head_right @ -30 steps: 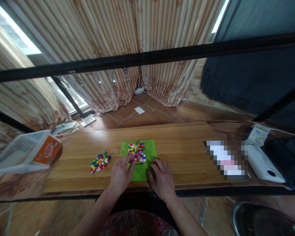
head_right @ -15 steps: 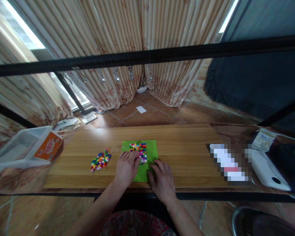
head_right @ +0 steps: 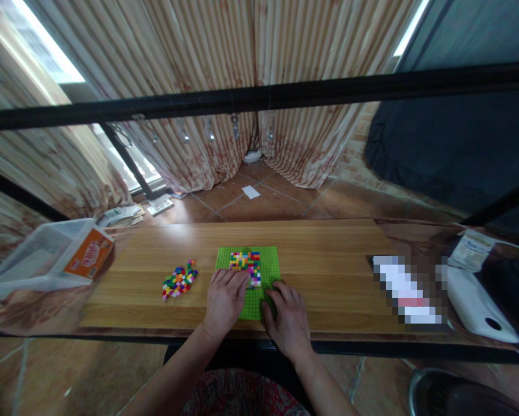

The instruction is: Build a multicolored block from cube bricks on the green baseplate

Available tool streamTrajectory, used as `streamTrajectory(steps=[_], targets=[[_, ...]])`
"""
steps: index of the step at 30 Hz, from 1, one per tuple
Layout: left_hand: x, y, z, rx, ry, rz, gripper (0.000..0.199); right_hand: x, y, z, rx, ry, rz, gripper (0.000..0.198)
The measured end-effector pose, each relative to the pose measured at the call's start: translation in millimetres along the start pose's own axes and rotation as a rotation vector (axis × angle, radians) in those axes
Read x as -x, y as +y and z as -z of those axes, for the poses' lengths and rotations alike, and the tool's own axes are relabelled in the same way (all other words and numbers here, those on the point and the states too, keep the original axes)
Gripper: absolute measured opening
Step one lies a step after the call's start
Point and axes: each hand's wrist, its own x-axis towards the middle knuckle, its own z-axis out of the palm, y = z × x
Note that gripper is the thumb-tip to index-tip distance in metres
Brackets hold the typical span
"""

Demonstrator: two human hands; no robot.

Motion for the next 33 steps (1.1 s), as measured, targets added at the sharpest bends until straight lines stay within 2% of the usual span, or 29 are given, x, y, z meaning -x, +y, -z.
streamTrajectory(steps=[10, 23, 33], targets=[[-3.1, 1.2, -3.9, 0.023, 0.087, -0.003, 0.014, 0.4, -0.3, 0.0, 0.002, -0.005, -0.001, 0.024], [1.6, -1.8, -7.2, 0.051, 0.087, -0.034, 0.013, 0.0, -1.4, 1.5, -0.01, 0.005, 0.001, 0.023], [3.0, -5.1, -11.2, 0.09, 0.158, -0.087, 0.017, -1.2, -3.3, 2.2, -0.02, -0.004, -0.017, 0.023]])
